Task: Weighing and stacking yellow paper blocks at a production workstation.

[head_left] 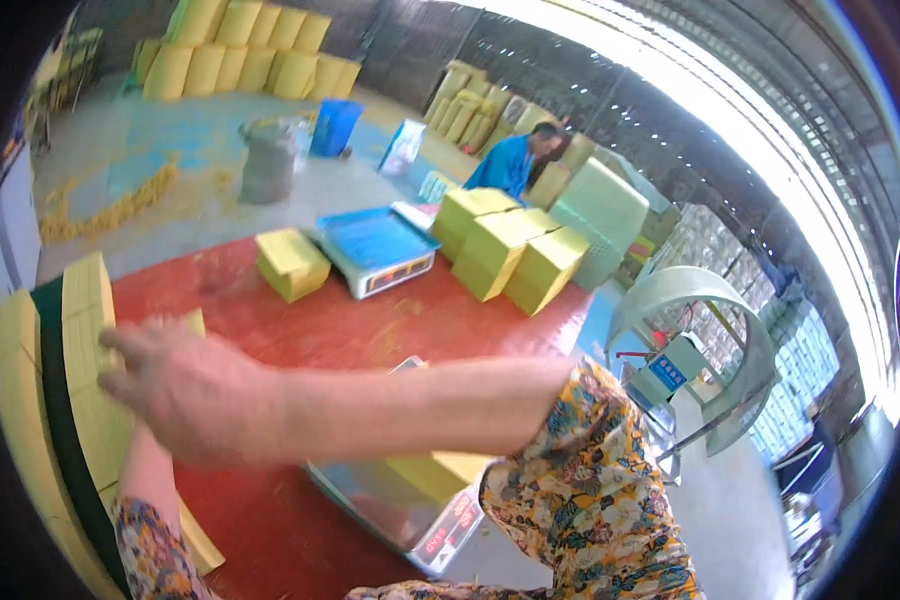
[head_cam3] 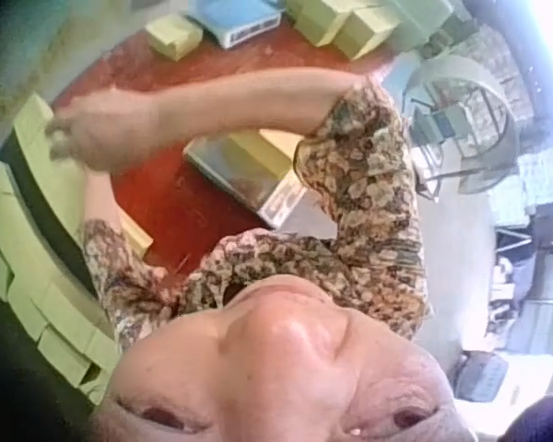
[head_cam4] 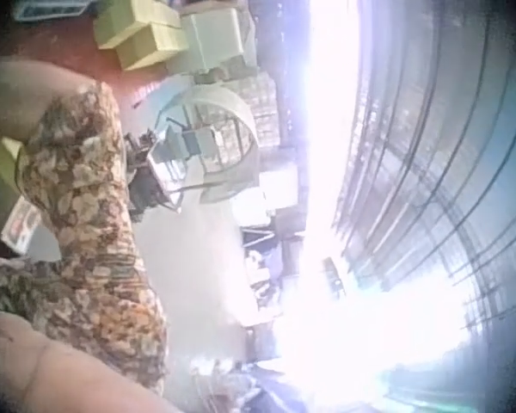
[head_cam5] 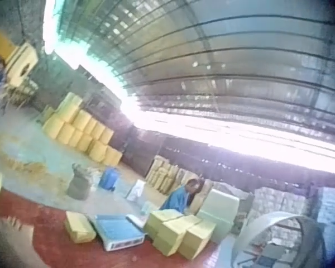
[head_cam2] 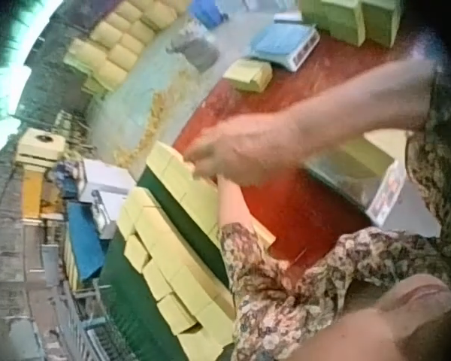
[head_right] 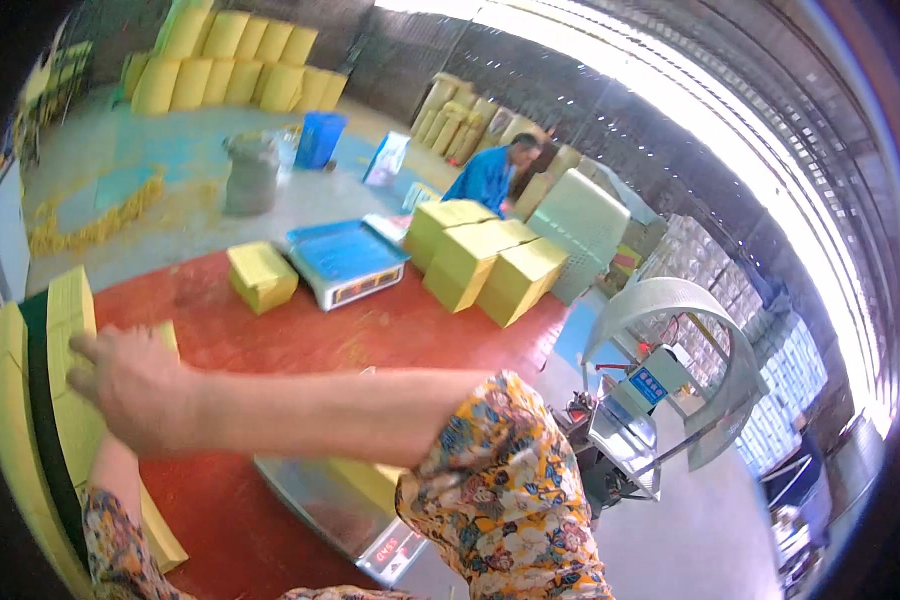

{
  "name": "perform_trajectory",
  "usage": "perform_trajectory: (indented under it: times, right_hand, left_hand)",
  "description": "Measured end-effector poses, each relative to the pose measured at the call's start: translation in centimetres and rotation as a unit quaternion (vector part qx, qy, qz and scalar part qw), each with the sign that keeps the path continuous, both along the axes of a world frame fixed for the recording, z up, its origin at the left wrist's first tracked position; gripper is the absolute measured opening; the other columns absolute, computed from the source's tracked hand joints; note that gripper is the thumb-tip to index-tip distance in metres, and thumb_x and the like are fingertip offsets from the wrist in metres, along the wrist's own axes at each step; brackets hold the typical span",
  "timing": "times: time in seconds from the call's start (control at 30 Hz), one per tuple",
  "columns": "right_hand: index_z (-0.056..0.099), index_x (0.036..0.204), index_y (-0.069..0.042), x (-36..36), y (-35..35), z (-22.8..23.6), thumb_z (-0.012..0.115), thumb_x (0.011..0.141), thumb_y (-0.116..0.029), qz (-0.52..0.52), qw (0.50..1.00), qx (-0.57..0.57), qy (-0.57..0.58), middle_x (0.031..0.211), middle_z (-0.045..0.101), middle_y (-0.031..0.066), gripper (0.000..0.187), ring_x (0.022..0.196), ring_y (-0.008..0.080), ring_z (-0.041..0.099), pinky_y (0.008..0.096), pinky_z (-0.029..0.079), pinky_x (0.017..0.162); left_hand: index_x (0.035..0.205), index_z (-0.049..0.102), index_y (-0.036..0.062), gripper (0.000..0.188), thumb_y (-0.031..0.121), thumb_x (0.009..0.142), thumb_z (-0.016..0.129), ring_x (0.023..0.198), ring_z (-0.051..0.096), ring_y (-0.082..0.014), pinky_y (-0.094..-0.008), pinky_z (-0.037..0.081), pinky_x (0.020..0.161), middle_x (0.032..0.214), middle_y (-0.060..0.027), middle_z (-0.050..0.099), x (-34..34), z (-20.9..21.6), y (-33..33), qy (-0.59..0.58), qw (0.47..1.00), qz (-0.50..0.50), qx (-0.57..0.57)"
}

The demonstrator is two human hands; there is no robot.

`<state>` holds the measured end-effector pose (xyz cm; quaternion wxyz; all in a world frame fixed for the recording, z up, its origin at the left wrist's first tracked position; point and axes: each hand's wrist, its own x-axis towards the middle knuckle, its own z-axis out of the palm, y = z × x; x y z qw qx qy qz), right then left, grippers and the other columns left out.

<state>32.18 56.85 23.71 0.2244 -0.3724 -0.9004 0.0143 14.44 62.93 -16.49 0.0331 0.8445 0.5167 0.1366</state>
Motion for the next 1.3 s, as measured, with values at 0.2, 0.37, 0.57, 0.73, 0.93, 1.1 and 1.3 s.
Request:
perform_trajectory:
  times: [0.2,0.37,0.57,0.73,0.93,1.1,1.3]
  right_hand:
    - [0.063,0.109,-0.002,3.3,-21.2,3.8,0.059,0.082,-0.012,0.084,0.991,0.099,-0.018,0.127,0.051,0.0207,0.029,0.116,0.0354,0.051,0.0538,0.036,0.105]
    - [0.066,0.112,-0.003,7.0,-32.7,1.4,0.071,0.08,-0.017,0.146,0.984,0.057,0.091,0.132,0.053,0.024,0.035,0.116,0.0343,0.055,0.0433,0.048,0.093]
    - [0.064,0.113,0.001,9.5,-36.0,-8.9,0.067,0.088,-0.01,0.073,0.92,-0.153,0.352,0.131,0.054,0.024,0.028,0.117,0.0355,0.057,0.043,0.048,0.096]
    - [0.048,0.134,-0.002,6.6,-36.0,-17.9,0.061,0.091,-0.008,-0.039,0.892,-0.248,0.376,0.134,0.05,0.016,0.045,0.123,0.0345,0.051,0.0413,0.044,0.101]
    - [0.045,0.139,-0.007,5.3,-34.1,-20.8,0.062,0.089,-0.008,-0.126,0.919,-0.111,0.356,0.143,0.044,0.0179,0.052,0.128,0.0384,0.046,0.0433,0.042,0.105]
    - [0.041,0.141,-0.007,4.1,-31.7,-22.6,0.064,0.086,-0.007,-0.181,0.923,-0.09,0.329,0.146,0.04,0.0195,0.059,0.131,0.0401,0.044,0.0442,0.041,0.107]
    - [0.045,0.138,-0.006,2.4,-28.1,-24.0,0.069,0.082,-0.015,-0.245,0.912,-0.177,0.278,0.135,0.052,0.0217,0.062,0.123,0.0413,0.049,0.0461,0.043,0.103]
  left_hand:
    - [0.14,0.044,-0.0028,0.072,0.043,0.088,0.06,0.144,0.025,-0.0413,-0.0585,0.023,0.115,0.151,-0.0263,0.034,7.0,13.4,-2.6,-0.021,1.0,0.015,-0.004]
    - [0.143,0.039,-0.0036,0.073,0.041,0.088,0.059,0.144,0.023,-0.0418,-0.0598,0.022,0.115,0.152,-0.0268,0.031,8.0,18.0,-15.0,-0.009,0.999,0.01,-0.036]
    - [0.134,0.049,-0.0025,0.055,0.035,0.094,0.056,0.135,0.037,-0.0417,-0.0547,0.032,0.11,0.144,-0.0251,0.042,7.9,20.8,-30.2,0.057,0.997,-0.052,0.016]
    - [0.143,0.042,-0.0001,0.066,0.039,0.092,0.058,0.135,0.036,-0.0451,-0.0562,0.031,0.109,0.148,-0.0256,0.038,5.1,16.5,-32.5,0.031,0.981,-0.15,0.116]
    - [0.142,0.041,-0.002,0.065,0.039,0.094,0.056,0.136,0.036,-0.0421,-0.0513,0.031,0.111,0.144,-0.0257,0.041,4.7,17.8,-32.2,-0.02,0.991,-0.129,0.034]
    - [0.141,0.045,0.0,0.058,0.03,0.094,0.061,0.133,0.042,-0.0405,-0.047,0.035,0.11,0.142,-0.0249,0.046,3.5,22.1,-36.7,-0.096,0.981,-0.077,0.149]
    - [0.142,0.045,0.0004,0.064,0.037,0.093,0.064,0.135,0.04,-0.0385,-0.0449,0.033,0.112,0.148,-0.0235,0.04,-0.2,19.0,-43.0,-0.261,0.956,0.131,0.021]
